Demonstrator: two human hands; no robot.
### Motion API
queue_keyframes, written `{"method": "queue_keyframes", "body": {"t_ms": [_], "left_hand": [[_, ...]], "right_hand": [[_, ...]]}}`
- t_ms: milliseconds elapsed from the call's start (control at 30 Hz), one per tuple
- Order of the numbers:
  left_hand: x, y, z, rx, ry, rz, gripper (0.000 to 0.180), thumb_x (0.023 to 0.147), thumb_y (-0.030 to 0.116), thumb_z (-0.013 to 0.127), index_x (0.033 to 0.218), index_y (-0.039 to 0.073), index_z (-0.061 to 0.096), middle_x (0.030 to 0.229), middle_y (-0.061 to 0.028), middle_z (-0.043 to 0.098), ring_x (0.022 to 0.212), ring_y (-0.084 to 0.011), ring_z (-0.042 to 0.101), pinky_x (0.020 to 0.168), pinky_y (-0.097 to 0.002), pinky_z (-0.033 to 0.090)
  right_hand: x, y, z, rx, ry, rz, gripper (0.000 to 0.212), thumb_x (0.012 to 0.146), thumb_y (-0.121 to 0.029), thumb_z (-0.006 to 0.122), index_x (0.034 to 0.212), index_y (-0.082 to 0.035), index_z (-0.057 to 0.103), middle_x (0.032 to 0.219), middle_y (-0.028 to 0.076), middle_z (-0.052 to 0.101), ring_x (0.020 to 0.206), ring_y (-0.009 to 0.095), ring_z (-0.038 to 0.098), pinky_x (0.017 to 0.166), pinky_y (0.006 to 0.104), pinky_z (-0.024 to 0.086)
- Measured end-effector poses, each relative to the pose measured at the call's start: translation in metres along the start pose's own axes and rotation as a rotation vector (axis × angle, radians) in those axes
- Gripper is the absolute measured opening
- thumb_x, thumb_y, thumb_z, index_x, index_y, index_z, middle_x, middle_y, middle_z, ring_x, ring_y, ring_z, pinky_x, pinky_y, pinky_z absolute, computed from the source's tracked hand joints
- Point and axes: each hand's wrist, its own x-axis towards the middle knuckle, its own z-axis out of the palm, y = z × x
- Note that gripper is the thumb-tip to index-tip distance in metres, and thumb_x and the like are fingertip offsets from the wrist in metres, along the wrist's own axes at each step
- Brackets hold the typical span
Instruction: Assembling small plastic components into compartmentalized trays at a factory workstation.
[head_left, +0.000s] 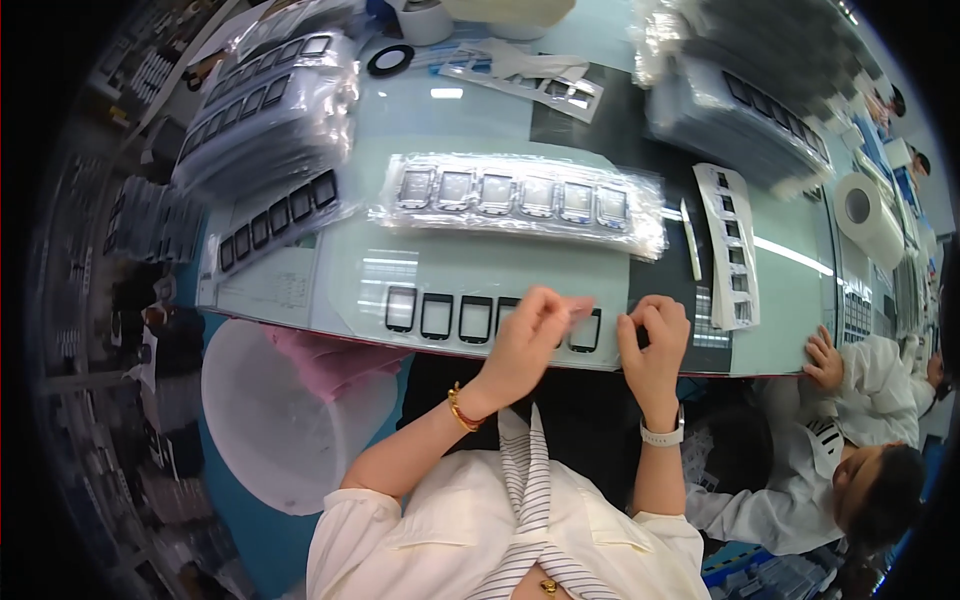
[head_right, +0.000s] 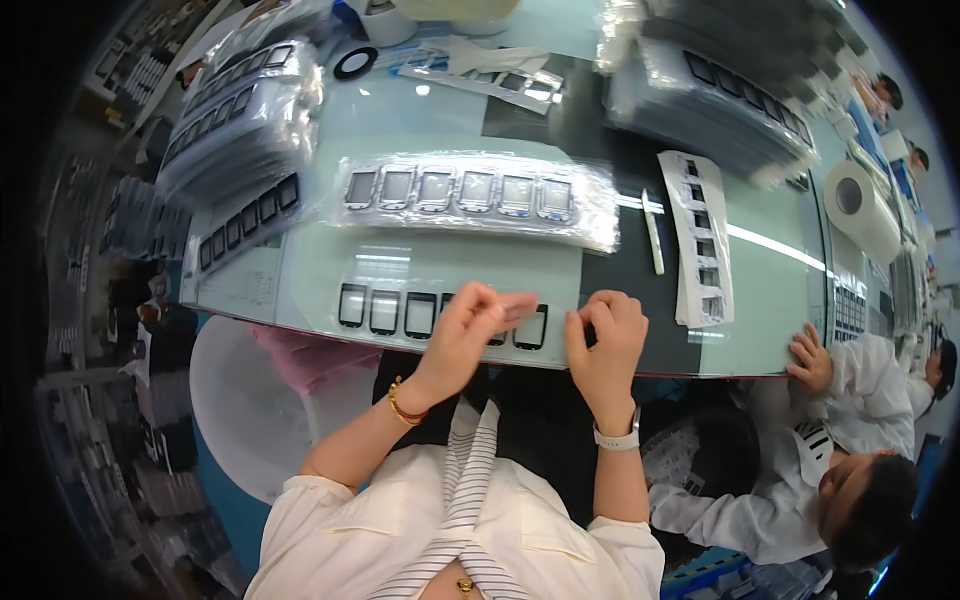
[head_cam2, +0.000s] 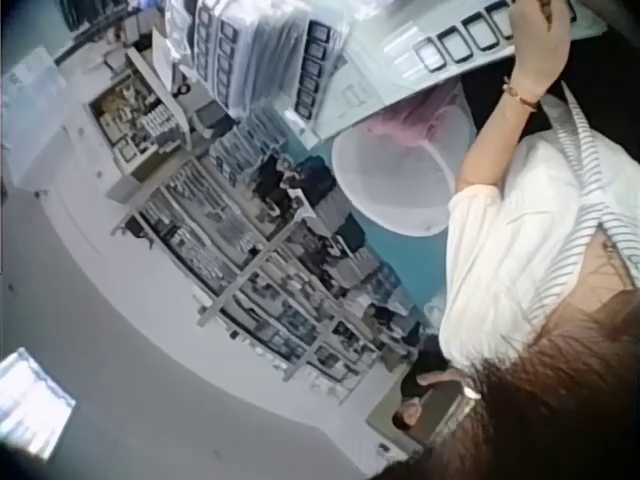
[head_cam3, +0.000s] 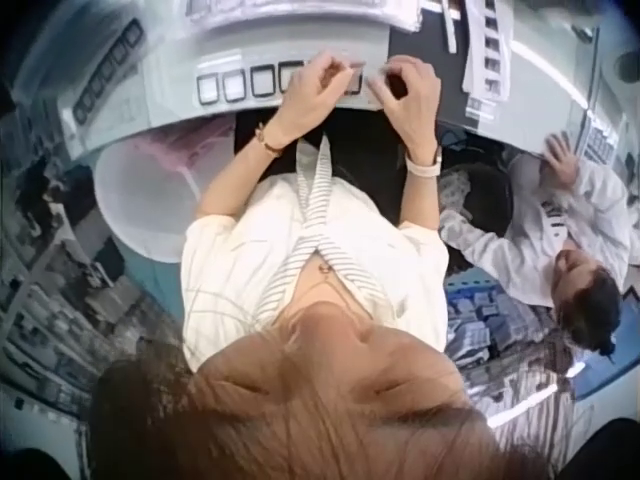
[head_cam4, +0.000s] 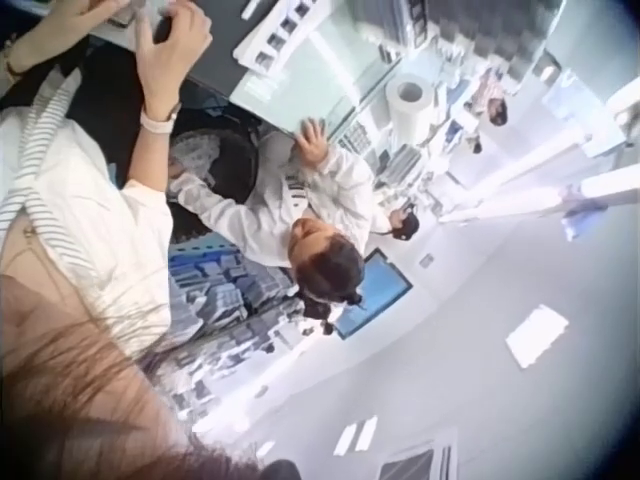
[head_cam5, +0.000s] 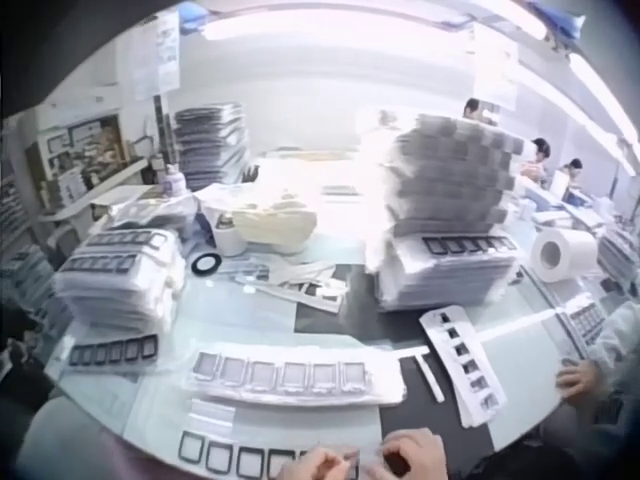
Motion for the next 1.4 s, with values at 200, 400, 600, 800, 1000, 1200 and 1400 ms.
{"method": "queue_keyframes", "body": {"t_ms": [200, 400, 600, 800, 1000, 1200, 1400], "left_hand": [[-0.041, 0.012, -0.133, -0.69, 0.528, -0.044, 0.018, 0.112, 0.022, 0.045, 0.1, 0.01, 0.05, 0.144, -0.0316, 0.058, 0.127, -0.0471, 0.064, 0.108, -0.0598, 0.054], [-0.098, 0.029, -0.275, -0.793, 0.967, 0.035, 0.039, 0.107, 0.015, 0.035, 0.13, -0.012, 0.052, 0.159, -0.0244, 0.048, 0.149, -0.0436, 0.044, 0.122, -0.0671, 0.038], [-0.121, 0.042, -0.317, -0.757, 1.088, 0.09, 0.047, 0.106, 0.01, 0.031, 0.145, -0.014, 0.043, 0.161, -0.0233, 0.046, 0.155, -0.0415, 0.035, 0.125, -0.0632, 0.036], [-0.113, 0.042, -0.325, -0.789, 1.132, 0.119, 0.05, 0.105, 0.01, 0.03, 0.148, -0.014, 0.041, 0.163, -0.0235, 0.043, 0.157, -0.0411, 0.032, 0.126, -0.0623, 0.033], [-0.146, 0.021, -0.374, -0.841, 0.983, 0.127, 0.065, 0.103, 0.012, 0.037, 0.165, -0.005, 0.022, 0.175, -0.0148, 0.024, 0.163, -0.0352, 0.016, 0.13, -0.0585, 0.018], [-0.126, 0.033, -0.362, -0.866, 0.97, 0.13, 0.066, 0.104, 0.007, 0.036, 0.164, -0.008, 0.015, 0.176, -0.0192, 0.016, 0.163, -0.0381, 0.01, 0.134, -0.0565, 0.01], [-0.154, -0.012, -0.449, -0.833, -0.001, 0.201, 0.049, 0.108, 0.018, 0.035, 0.136, -0.013, 0.062, 0.176, -0.0225, 0.004, 0.163, -0.0391, -0.001, 0.135, -0.052, 0.001]], "right_hand": [[-0.001, -0.004, -0.006, -0.014, 0.045, 0.011, 0.025, 0.085, -0.005, 0.077, 0.077, -0.002, 0.054, 0.096, 0.013, 0.061, 0.089, 0.032, 0.056, 0.08, 0.0424, 0.043], [-0.002, 0.003, -0.003, -0.027, 0.045, -0.017, 0.027, 0.086, -0.005, 0.077, 0.078, -0.001, 0.052, 0.094, 0.013, 0.058, 0.088, 0.031, 0.055, 0.079, 0.0411, 0.043], [-0.004, 0.013, 0.0, -0.024, 0.037, 0.003, 0.023, 0.086, -0.011, 0.078, 0.079, -0.005, 0.057, 0.098, 0.01, 0.062, 0.092, 0.03, 0.056, 0.08, 0.0423, 0.039], [-0.005, 0.012, -0.005, -0.065, 0.067, 0.007, 0.026, 0.085, -0.006, 0.079, 0.077, -0.002, 0.054, 0.093, 0.012, 0.06, 0.088, 0.031, 0.056, 0.079, 0.0415, 0.043], [-0.009, 0.015, 0.003, -0.057, 0.092, 0.001, 0.022, 0.079, -0.01, 0.082, 0.075, -0.008, 0.061, 0.096, 0.01, 0.066, 0.092, 0.032, 0.059, 0.08, 0.0439, 0.042], [-0.009, 0.017, -0.008, 0.027, 0.056, 0.028, 0.025, 0.08, -0.017, 0.086, 0.078, -0.009, 0.062, 0.097, 0.008, 0.064, 0.093, 0.031, 0.059, 0.079, 0.043, 0.041], [-0.002, 0.04, -0.047, 0.212, 0.128, 0.135, 0.018, 0.087, -0.013, 0.082, 0.088, -0.003, 0.067, 0.1, 0.011, 0.067, 0.095, 0.031, 0.063, 0.083, 0.0407, 0.05]]}}
